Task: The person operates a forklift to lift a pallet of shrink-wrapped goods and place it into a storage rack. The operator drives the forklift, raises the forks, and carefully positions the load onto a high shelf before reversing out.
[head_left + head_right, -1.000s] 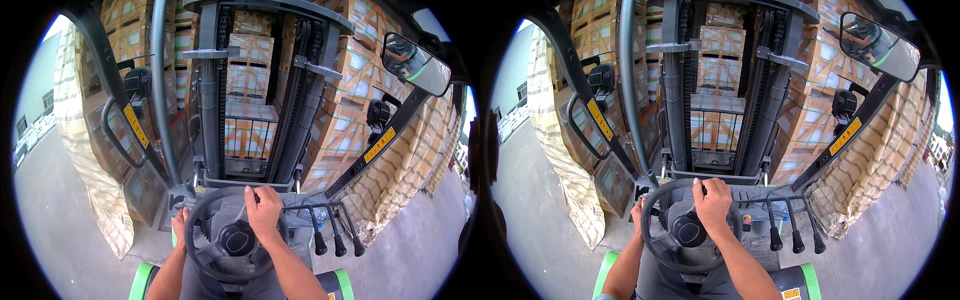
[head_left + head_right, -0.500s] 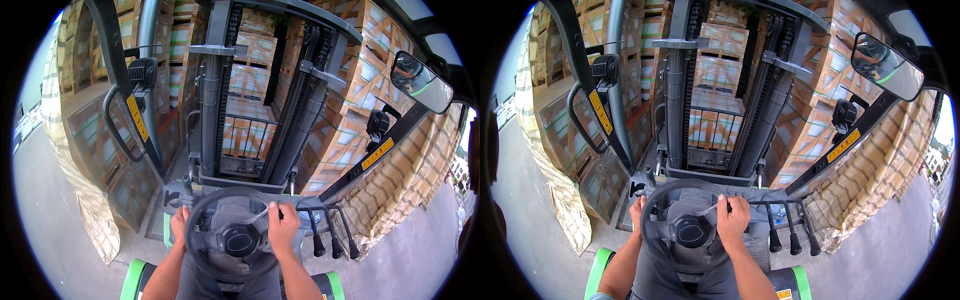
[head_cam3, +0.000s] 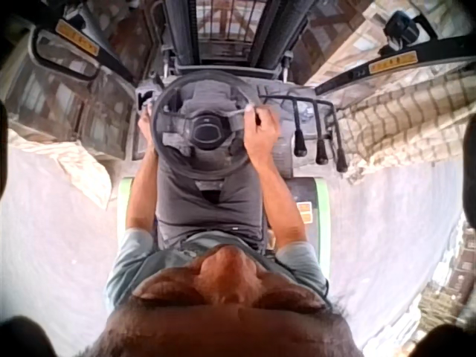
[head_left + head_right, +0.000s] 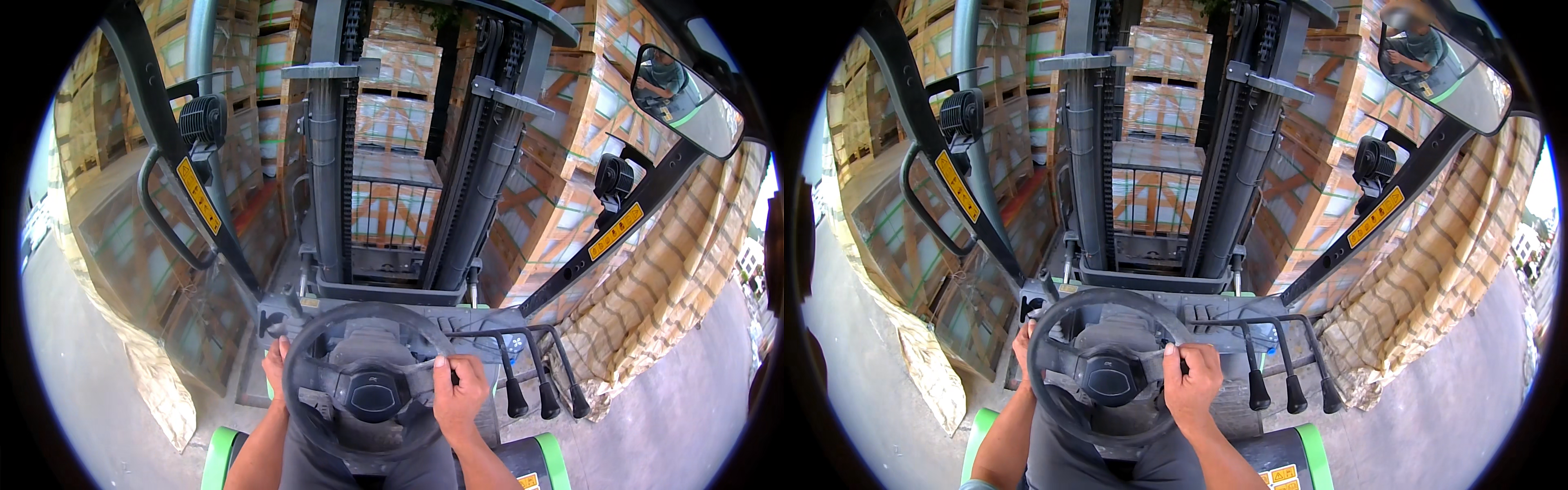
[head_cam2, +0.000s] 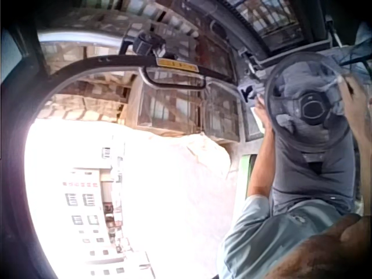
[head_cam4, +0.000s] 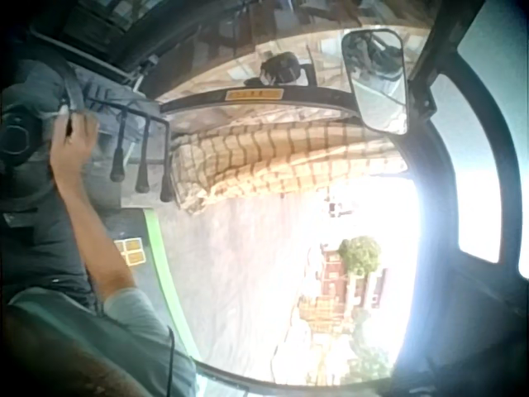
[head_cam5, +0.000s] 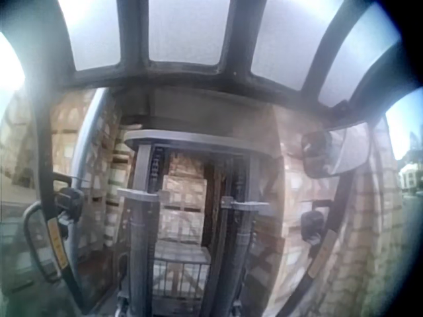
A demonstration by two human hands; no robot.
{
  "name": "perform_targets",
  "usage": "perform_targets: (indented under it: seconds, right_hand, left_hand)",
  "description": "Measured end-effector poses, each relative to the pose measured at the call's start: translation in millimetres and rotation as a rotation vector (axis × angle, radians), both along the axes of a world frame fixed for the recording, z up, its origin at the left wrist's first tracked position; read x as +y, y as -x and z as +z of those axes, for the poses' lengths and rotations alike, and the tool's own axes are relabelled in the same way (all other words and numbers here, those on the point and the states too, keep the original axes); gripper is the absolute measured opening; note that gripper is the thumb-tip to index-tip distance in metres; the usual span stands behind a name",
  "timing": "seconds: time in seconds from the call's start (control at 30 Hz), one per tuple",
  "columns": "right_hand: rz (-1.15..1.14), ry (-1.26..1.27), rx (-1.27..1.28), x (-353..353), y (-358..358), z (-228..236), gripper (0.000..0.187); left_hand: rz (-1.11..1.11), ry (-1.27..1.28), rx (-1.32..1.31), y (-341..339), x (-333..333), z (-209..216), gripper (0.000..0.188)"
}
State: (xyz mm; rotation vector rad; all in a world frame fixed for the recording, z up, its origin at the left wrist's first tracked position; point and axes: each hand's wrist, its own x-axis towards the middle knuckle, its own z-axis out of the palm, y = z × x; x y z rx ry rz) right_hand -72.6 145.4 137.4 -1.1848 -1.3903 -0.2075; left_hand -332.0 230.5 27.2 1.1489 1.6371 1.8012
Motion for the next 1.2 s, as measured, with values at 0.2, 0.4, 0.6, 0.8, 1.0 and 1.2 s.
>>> perform_targets:
  seconds: [0.2, 0.4, 0.6, 0.8, 1.0, 1.2]
  right_hand:
    - [0.013, -0.015, -0.021, 19.7, 15.6, 6.9, 0.019]
    - [0.002, -0.006, -0.025, 31.5, 19.0, 5.3, 0.018]
    - [0.012, 0.006, -0.010, 44.0, 19.9, 9.6, 0.017]
    - [0.018, 0.010, 0.006, 59.2, 23.3, 12.9, 0.017]
    - [0.013, -0.005, -0.015, 67.0, 16.9, 12.1, 0.017]
    - [0.007, 0.014, 0.011, 88.3, 24.8, 19.8, 0.018]
  left_hand:
    - [-0.021, -0.016, 0.007, 23.0, 33.6, -24.6, 0.044]
    - [-0.051, 0.010, 0.015, 29.1, 46.4, -28.0, 0.045]
    - [-0.037, 0.023, 0.012, 27.4, 56.5, -27.3, 0.045]
    - [-0.036, 0.054, 0.067, 25.2, 57.0, -11.0, 0.045]
    - [-0.015, 0.105, 0.079, 17.0, 57.9, 8.3, 0.046]
    - [-0.061, 0.122, 0.076, 20.0, 73.2, 7.4, 0.043]
